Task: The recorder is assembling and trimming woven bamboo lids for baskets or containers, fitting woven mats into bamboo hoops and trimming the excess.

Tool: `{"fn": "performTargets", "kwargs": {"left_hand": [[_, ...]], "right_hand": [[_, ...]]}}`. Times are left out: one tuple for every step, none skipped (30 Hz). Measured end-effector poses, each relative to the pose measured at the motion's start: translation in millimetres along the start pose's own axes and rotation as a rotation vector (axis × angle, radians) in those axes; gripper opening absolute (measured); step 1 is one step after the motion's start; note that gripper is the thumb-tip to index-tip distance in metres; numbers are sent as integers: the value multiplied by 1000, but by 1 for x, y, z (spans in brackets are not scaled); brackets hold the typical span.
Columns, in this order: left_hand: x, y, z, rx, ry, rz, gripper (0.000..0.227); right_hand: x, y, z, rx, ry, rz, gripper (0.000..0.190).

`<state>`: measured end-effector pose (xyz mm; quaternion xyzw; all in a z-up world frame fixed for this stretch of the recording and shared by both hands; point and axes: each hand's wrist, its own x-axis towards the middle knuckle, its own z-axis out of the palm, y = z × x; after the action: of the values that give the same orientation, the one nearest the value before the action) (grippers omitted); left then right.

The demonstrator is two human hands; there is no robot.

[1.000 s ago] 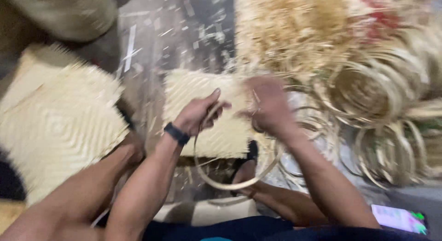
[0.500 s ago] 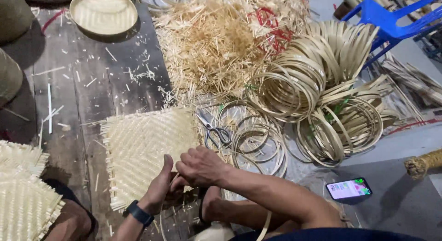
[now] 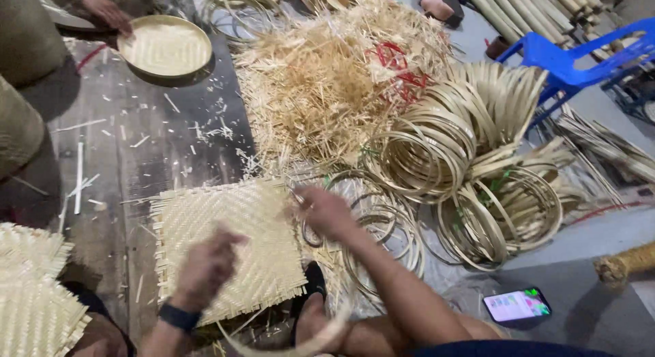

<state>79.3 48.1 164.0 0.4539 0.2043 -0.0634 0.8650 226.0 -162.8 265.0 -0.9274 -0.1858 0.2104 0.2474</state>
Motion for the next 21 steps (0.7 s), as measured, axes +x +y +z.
{"fn": "performTargets", "kwargs": {"left_hand": [[23,-3,-14,0,11,8,62],[27,-12,-42,-310,48,170,55],[31,-21,-72,-611,81,346,50],[28,-22,-70,-591,149,354,50],[27,-23,-71,-639,193,289,47],[30,-27,-70,-703,228,234,46],[25,-20,-78,-698,288,252,46],[25,-14,-82,-678,168,269,44],[27,-9,-85,-655,48,280,43],[29,5,-93,-656,78,279,43],[32,19,-101,-551,40,164,44],[36,30,-105,-456,-5,39,44],[32,29,-105,-467,19,26,44],[35,33,-103,-453,44,96,36],[39,39,-101,-438,71,166,33],[42,37,-104,-435,70,176,33],[45,36,-106,-492,77,193,32],[44,28,-108,-553,89,193,32],[47,29,-111,-554,93,185,32],[46,23,-114,-591,116,209,33],[45,17,-116,-628,139,233,34]], "right_hand": [[29,45,-18,1,-5,-13,53],[50,89,-10,456,-11,-38,42],[70,134,8,911,-20,-43,34],[60,128,19,942,-85,-39,34],[51,122,28,1176,-25,-157,35],[43,119,31,1400,44,-271,41],[46,112,34,1424,-16,-259,41],[46,111,32,1398,48,-241,34],[48,112,30,1371,110,-221,38],[50,103,32,1380,84,-205,38],[51,94,33,1346,84,-193,38],[49,89,30,1304,91,-174,38],[35,74,33,1305,70,-150,38],[27,57,31,1217,110,-150,41],[19,41,27,1129,148,-151,43],[25,46,33,1130,147,-161,43],[32,51,38,1123,134,-167,46],[31,61,47,1117,121,-154,48],[36,62,46,1118,119,-145,48],[35,66,49,1131,50,-135,47],[35,72,52,1146,-20,-126,46]]}}
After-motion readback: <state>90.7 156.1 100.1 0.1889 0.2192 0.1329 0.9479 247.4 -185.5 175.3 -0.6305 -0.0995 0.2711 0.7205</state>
